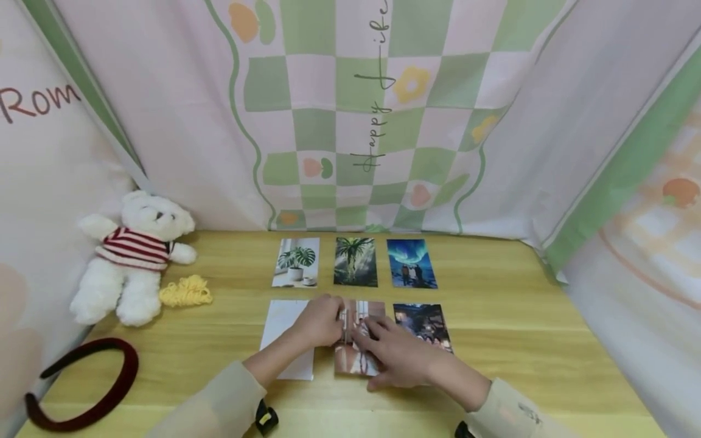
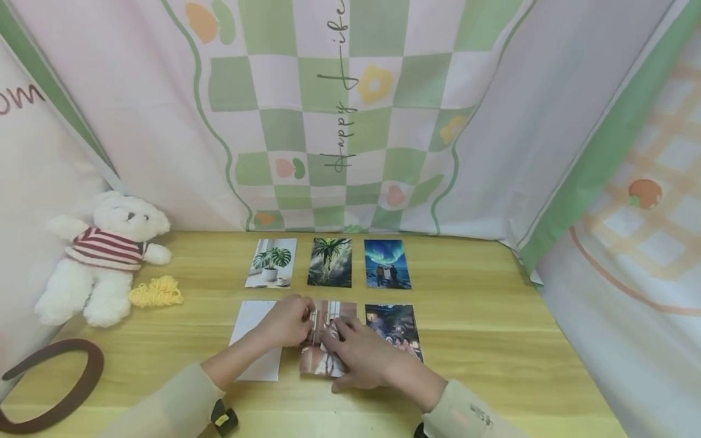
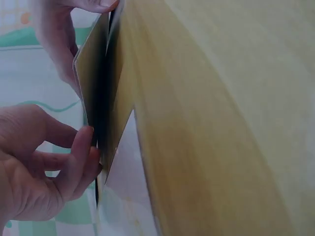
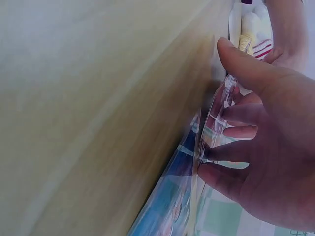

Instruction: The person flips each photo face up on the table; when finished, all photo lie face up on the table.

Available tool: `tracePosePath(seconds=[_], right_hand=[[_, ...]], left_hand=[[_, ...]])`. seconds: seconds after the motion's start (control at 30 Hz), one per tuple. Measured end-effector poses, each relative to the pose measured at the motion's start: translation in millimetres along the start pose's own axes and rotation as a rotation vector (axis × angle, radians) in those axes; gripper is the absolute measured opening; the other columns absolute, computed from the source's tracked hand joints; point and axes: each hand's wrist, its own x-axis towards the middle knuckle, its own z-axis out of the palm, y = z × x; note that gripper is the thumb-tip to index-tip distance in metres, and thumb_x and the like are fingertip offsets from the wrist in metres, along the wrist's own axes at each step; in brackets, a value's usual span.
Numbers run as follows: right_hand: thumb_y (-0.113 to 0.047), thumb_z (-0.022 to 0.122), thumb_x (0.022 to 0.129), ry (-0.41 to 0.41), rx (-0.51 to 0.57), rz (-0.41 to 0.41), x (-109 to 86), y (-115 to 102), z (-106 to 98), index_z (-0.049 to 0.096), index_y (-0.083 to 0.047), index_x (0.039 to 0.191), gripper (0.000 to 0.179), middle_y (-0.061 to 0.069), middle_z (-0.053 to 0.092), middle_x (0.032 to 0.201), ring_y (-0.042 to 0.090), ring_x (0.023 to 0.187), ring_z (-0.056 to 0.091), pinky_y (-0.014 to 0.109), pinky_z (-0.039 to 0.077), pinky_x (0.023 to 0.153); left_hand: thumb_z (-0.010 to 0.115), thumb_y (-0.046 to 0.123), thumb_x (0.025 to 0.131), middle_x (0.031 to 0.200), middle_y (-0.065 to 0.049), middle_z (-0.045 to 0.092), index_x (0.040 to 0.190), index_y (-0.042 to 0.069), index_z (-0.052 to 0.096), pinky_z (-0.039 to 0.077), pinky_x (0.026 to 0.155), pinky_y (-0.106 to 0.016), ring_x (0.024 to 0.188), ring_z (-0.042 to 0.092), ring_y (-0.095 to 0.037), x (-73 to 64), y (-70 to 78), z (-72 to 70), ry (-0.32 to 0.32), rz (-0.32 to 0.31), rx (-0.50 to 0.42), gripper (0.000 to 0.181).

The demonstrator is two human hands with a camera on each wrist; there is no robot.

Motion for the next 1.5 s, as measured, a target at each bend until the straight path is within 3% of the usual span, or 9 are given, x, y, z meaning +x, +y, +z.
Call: tracePosePath(seconds=[0.17,0.37,0.5,0.63,0.73,0.87,1.1,1.33,1.5], right_hand=[[-0.061,0.074,0.087,0.001,-0.043,0.000,2.3,1,2,0.031,-0.020,0.165,0.097,0.020,0.028,0.171,0.041,0.159,0.028,0.062,0.038,0.124],[-0.061,0.072,0.089,0.000,-0.058,-0.012,5.9,3,2,0.035,-0.022,0.163,0.092,0.019,0.029,0.171,0.039,0.159,0.028,0.061,0.039,0.124],[-0.063,0.071,0.088,0.006,-0.076,-0.033,7.1,5,1,0.036,-0.021,0.163,0.093,0.020,0.030,0.171,0.040,0.159,0.029,0.061,0.039,0.123],[-0.064,0.071,0.087,0.005,-0.074,-0.042,7.0,6,-1,0.036,-0.022,0.163,0.093,0.020,0.029,0.171,0.039,0.158,0.030,0.061,0.040,0.123],[-0.064,0.072,0.086,-0.004,-0.061,-0.035,6.4,5,-2,0.037,-0.023,0.163,0.093,0.020,0.029,0.171,0.039,0.158,0.029,0.063,0.041,0.121],[-0.063,0.073,0.086,-0.008,-0.056,-0.030,6.4,4,-2,0.038,-0.023,0.162,0.093,0.020,0.029,0.171,0.040,0.158,0.029,0.064,0.041,0.121],[-0.059,0.066,0.095,0.031,-0.045,-0.041,9.2,6,0,0.045,-0.022,0.158,0.077,0.019,0.034,0.168,0.041,0.156,0.033,0.064,0.043,0.119],[-0.045,0.062,0.102,0.111,-0.014,-0.045,12.1,5,4,0.056,-0.019,0.150,0.055,0.018,0.042,0.162,0.043,0.147,0.040,0.064,0.045,0.116],[-0.037,0.057,0.106,0.180,-0.013,-0.075,13.7,1,3,0.050,-0.012,0.154,0.055,0.018,0.046,0.160,0.039,0.147,0.043,0.065,0.038,0.121]], left_hand=[[0.067,0.016,0.096,0.118,-0.022,0.069,0.113,0.004,0.070,0.061,0.082,-0.045,0.105,0.069,-0.036,-1.9,3.4,1.4,-0.056,-0.009,0.140,0.022],[0.067,0.025,0.099,0.147,-0.027,0.056,0.113,0.008,0.070,0.062,0.081,-0.047,0.123,0.065,-0.042,-3.2,5.8,-1.2,-0.097,-0.033,0.210,0.022],[0.065,0.026,0.102,0.140,-0.016,0.059,0.130,0.013,0.067,0.060,0.087,-0.042,0.125,0.062,-0.031,-3.3,3.0,-1.7,-0.086,0.076,0.253,0.031],[0.064,0.031,0.103,0.153,-0.011,0.054,0.149,0.012,0.055,0.051,0.116,-0.047,0.141,0.053,-0.030,-6.0,-0.2,-2.8,-0.122,0.208,0.331,0.051],[0.065,0.038,0.102,0.166,-0.010,0.041,0.156,0.009,0.046,0.038,0.128,-0.049,0.153,0.041,-0.031,-8.9,-0.4,-5.4,-0.211,0.236,0.358,0.064],[0.066,0.042,0.101,0.171,-0.011,0.033,0.160,0.008,0.039,0.033,0.131,-0.050,0.158,0.034,-0.030,-11.1,0.1,-7.0,-0.272,0.238,0.354,0.074],[0.067,0.043,0.100,0.170,-0.012,0.033,0.160,0.008,0.039,0.035,0.129,-0.053,0.157,0.034,-0.032,-11.5,-0.1,-6.8,-0.258,0.238,0.349,0.076],[0.070,0.048,0.097,0.163,-0.008,0.042,0.153,0.012,0.050,0.041,0.125,-0.051,0.150,0.042,-0.029,-11.4,1.1,-4.9,-0.198,0.265,0.441,0.069],[0.070,0.049,0.097,0.162,-0.006,0.044,0.152,0.016,0.051,0.041,0.125,-0.050,0.149,0.043,-0.028,-13.3,1.2,-3.7,-0.170,0.279,0.447,0.067]])
